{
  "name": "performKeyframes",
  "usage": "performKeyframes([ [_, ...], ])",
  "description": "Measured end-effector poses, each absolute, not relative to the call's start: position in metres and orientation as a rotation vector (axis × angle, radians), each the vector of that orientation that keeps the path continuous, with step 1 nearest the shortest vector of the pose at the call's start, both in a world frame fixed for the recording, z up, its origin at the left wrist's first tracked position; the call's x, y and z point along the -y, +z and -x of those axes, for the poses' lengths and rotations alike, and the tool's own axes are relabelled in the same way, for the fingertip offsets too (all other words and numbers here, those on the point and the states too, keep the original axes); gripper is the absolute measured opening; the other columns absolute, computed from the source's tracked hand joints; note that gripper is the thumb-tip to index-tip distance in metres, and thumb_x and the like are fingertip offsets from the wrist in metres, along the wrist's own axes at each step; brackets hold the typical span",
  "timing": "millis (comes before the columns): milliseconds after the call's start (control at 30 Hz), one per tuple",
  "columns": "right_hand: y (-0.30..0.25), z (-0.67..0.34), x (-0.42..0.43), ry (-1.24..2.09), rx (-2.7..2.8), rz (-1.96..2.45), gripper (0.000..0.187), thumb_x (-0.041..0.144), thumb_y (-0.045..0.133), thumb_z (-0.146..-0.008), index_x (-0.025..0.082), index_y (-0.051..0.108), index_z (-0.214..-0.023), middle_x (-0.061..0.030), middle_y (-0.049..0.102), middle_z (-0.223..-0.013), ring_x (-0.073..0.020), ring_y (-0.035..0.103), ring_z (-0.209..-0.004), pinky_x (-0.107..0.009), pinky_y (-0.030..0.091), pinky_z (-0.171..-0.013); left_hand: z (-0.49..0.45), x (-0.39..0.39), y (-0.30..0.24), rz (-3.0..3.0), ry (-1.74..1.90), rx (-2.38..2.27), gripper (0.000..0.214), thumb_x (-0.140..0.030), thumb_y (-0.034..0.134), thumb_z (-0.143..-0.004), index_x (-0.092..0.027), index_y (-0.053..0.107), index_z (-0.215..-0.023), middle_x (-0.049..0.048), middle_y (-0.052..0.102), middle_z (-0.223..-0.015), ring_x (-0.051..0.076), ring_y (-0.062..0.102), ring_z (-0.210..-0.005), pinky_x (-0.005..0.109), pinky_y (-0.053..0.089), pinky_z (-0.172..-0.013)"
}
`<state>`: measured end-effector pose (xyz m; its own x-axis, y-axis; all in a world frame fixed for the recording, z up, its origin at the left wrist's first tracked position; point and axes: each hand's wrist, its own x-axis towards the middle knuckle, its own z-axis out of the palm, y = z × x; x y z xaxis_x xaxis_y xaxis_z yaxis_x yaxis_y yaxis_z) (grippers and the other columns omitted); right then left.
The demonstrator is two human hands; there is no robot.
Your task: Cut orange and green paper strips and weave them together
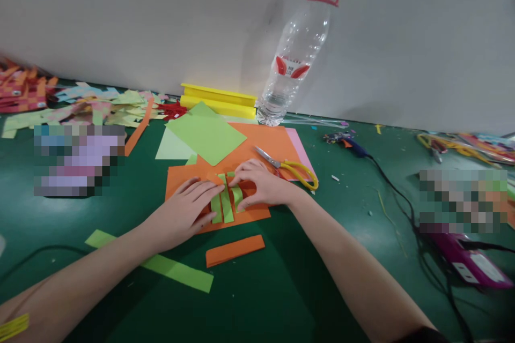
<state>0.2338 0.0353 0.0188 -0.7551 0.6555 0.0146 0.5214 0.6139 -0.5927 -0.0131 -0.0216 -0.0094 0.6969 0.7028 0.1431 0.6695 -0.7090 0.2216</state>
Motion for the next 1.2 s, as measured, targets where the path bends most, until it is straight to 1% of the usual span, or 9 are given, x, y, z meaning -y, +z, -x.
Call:
performKeyframes([
  [167, 0.0177, -0.2342, -0.0364, 0.831, 2.612, 0.964, 0.042, 0.051, 0.072, -0.069, 0.028, 0.066, -0.103, -0.0046, 0.055, -0.107, -0.0250, 0.043, -0.110, -0.044, 0.032, -0.098, 0.0130, 0.0212, -0.0093, -2.744, 0.328, -1.123, 0.044, -0.043, 0.034, -0.097, -0.021, 0.039, -0.135, 0.0088, 0.052, -0.132, 0.025, 0.046, -0.122, 0.045, 0.029, -0.107],
  [367, 0.0163, -0.2340, -0.0378, 0.811, 2.605, 0.958, 0.031, 0.048, 0.068, -0.076, 0.028, 0.068, -0.100, -0.0042, 0.058, -0.105, -0.0238, 0.045, -0.108, -0.044, 0.032, -0.099, 0.0139, 0.0215, -0.0111, -2.749, 0.336, -1.125, 0.047, -0.044, 0.034, -0.097, -0.021, 0.036, -0.138, 0.0091, 0.052, -0.132, 0.025, 0.045, -0.123, 0.045, 0.029, -0.107],
  [467, 0.0151, -0.2340, -0.0385, 0.819, 2.601, 0.960, 0.031, 0.049, 0.066, -0.077, 0.027, 0.069, -0.100, -0.0043, 0.057, -0.107, -0.0235, 0.045, -0.109, -0.044, 0.032, -0.099, 0.0138, 0.0219, -0.0104, -2.751, 0.325, -1.130, 0.047, -0.043, 0.034, -0.097, -0.020, 0.036, -0.138, 0.0096, 0.052, -0.132, 0.025, 0.045, -0.122, 0.045, 0.029, -0.107],
  [567, 0.0146, -0.2346, -0.0389, 0.835, 2.599, 0.968, 0.031, 0.050, 0.063, -0.079, 0.028, 0.069, -0.100, -0.0044, 0.057, -0.107, -0.0237, 0.045, -0.110, -0.045, 0.031, -0.100, 0.0134, 0.0217, -0.0097, -2.756, 0.341, -1.131, 0.046, -0.044, 0.034, -0.097, -0.021, 0.037, -0.138, 0.0090, 0.053, -0.131, 0.025, 0.045, -0.123, 0.045, 0.030, -0.106],
  [800, 0.0148, -0.2357, -0.0392, 0.864, 2.572, 0.986, 0.030, 0.052, 0.054, -0.085, 0.028, 0.071, -0.093, -0.0037, 0.058, -0.105, -0.0226, 0.046, -0.107, -0.044, 0.033, -0.099, 0.0128, 0.0219, -0.0082, -2.752, 0.356, -1.124, 0.046, -0.045, 0.028, -0.098, -0.020, 0.037, -0.137, 0.0095, 0.054, -0.130, 0.025, 0.046, -0.122, 0.044, 0.030, -0.107],
  [1033, 0.0147, -0.2350, -0.0397, 0.842, 2.585, 0.959, 0.034, 0.050, 0.046, -0.091, 0.026, 0.070, -0.087, -0.0032, 0.058, -0.102, -0.0211, 0.047, -0.105, -0.043, 0.032, -0.099, 0.0138, 0.0213, -0.0111, -2.759, 0.338, -1.129, 0.046, -0.044, 0.032, -0.098, -0.019, 0.038, -0.136, 0.0094, 0.053, -0.132, 0.025, 0.045, -0.123, 0.045, 0.030, -0.107],
  [1200, 0.0159, -0.2353, -0.0386, 0.828, 2.586, 0.957, 0.035, 0.050, 0.044, -0.091, 0.025, 0.069, -0.084, -0.0034, 0.058, -0.101, -0.0210, 0.047, -0.104, -0.043, 0.032, -0.099, 0.0133, 0.0215, -0.0102, -2.747, 0.344, -1.124, 0.046, -0.043, 0.032, -0.098, -0.018, 0.039, -0.135, 0.0101, 0.053, -0.131, 0.025, 0.046, -0.122, 0.045, 0.030, -0.106],
])
